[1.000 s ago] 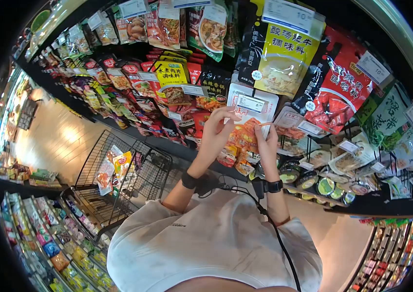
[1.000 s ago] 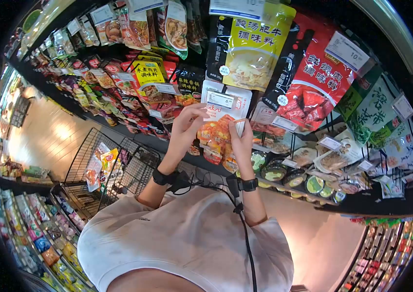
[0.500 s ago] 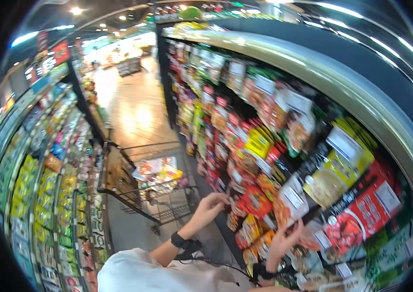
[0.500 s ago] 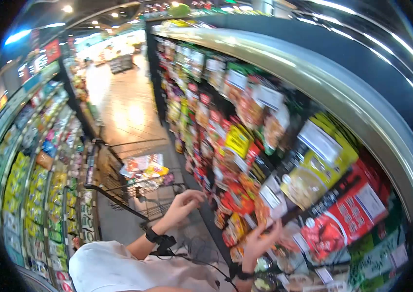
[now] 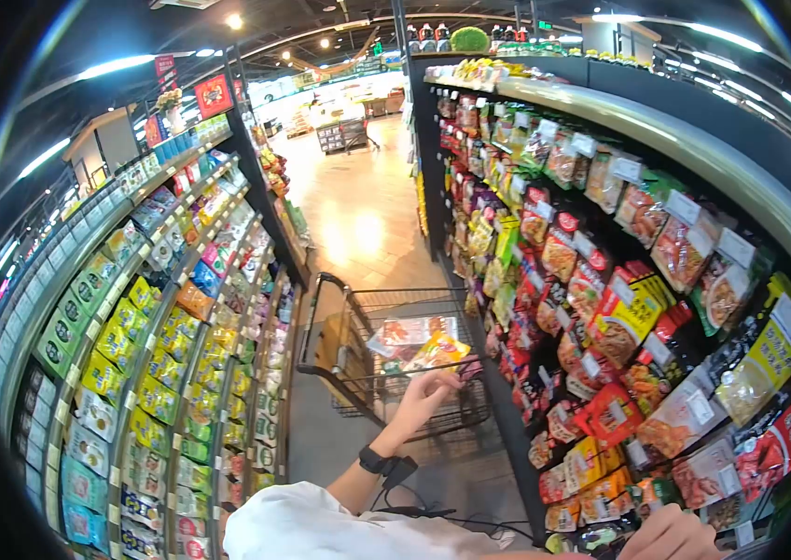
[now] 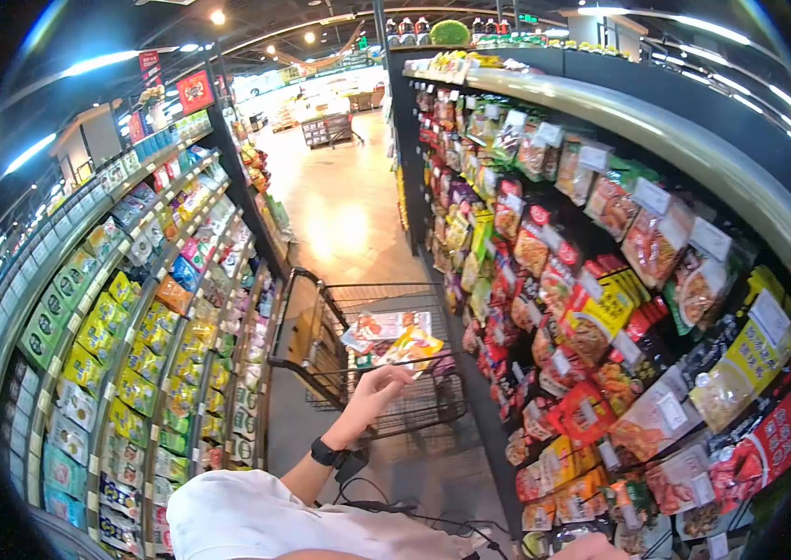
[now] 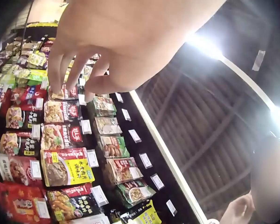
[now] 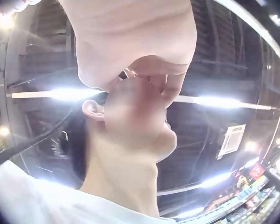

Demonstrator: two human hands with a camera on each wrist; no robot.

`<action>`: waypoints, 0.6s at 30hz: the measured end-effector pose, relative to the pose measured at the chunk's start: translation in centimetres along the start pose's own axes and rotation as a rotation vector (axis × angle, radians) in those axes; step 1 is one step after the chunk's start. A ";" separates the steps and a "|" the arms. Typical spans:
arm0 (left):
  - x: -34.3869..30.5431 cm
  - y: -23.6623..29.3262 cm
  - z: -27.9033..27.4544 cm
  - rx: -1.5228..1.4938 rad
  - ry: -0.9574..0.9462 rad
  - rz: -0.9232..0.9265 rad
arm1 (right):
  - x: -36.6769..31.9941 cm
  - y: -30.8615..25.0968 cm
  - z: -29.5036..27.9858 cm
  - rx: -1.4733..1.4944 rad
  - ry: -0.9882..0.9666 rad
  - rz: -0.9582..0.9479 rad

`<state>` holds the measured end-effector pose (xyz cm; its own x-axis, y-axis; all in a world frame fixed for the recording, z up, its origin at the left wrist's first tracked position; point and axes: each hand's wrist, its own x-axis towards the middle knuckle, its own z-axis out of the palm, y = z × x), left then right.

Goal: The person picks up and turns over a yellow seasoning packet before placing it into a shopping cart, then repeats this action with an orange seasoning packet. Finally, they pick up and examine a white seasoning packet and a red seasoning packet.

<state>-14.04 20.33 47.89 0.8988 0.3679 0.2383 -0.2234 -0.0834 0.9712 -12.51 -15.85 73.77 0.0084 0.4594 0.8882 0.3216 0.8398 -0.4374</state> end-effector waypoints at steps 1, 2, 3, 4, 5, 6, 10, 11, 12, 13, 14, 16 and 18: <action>0.0 -0.4 -1.6 -0.001 0.024 -0.022 | 1.0 1.0 1.0 0.043 -0.023 0.014; 0.1 -0.6 -3.1 0.000 0.047 -0.044 | 1.9 1.9 1.8 0.090 -0.073 0.031; 0.1 -0.9 -4.9 0.001 0.071 -0.070 | 2.7 2.7 2.4 0.136 -0.117 0.050; 0.5 -2.1 -7.3 0.105 0.069 -0.066 | 3.4 3.3 2.9 0.180 -0.159 0.064; 1.1 -4.5 -9.7 0.101 0.121 -0.046 | 4.0 3.8 3.3 0.223 -0.196 0.070; 1.5 -5.3 -11.5 0.131 0.185 -0.100 | 4.5 4.2 3.6 0.261 -0.230 0.072; 1.4 -6.4 -16.7 0.179 0.355 -0.200 | 5.8 4.9 4.9 0.358 -0.333 0.087; 1.2 -7.4 -18.0 0.108 0.384 -0.234 | 5.7 4.8 4.9 0.360 -0.343 0.094; 0.8 -7.6 -18.8 0.109 0.395 -0.254 | 5.8 4.9 5.2 0.366 -0.355 0.097; 0.1 -7.8 -19.3 0.104 0.417 -0.273 | 5.8 4.8 5.1 0.370 -0.364 0.100; -0.5 -7.6 -19.4 0.125 0.430 -0.285 | 6.0 4.8 5.1 0.373 -0.377 0.099; -1.9 -7.8 -19.3 0.103 0.460 -0.264 | 6.1 4.7 5.2 0.382 -0.399 0.094; -3.1 -8.2 -18.8 0.071 0.492 -0.291 | 5.8 4.3 4.6 0.424 -0.429 0.025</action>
<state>-22.04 37.27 39.02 0.6347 0.7709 -0.0533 0.0479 0.0296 0.9984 -15.42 -8.23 76.38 -0.4004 0.4821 0.7793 -0.0800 0.8288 -0.5538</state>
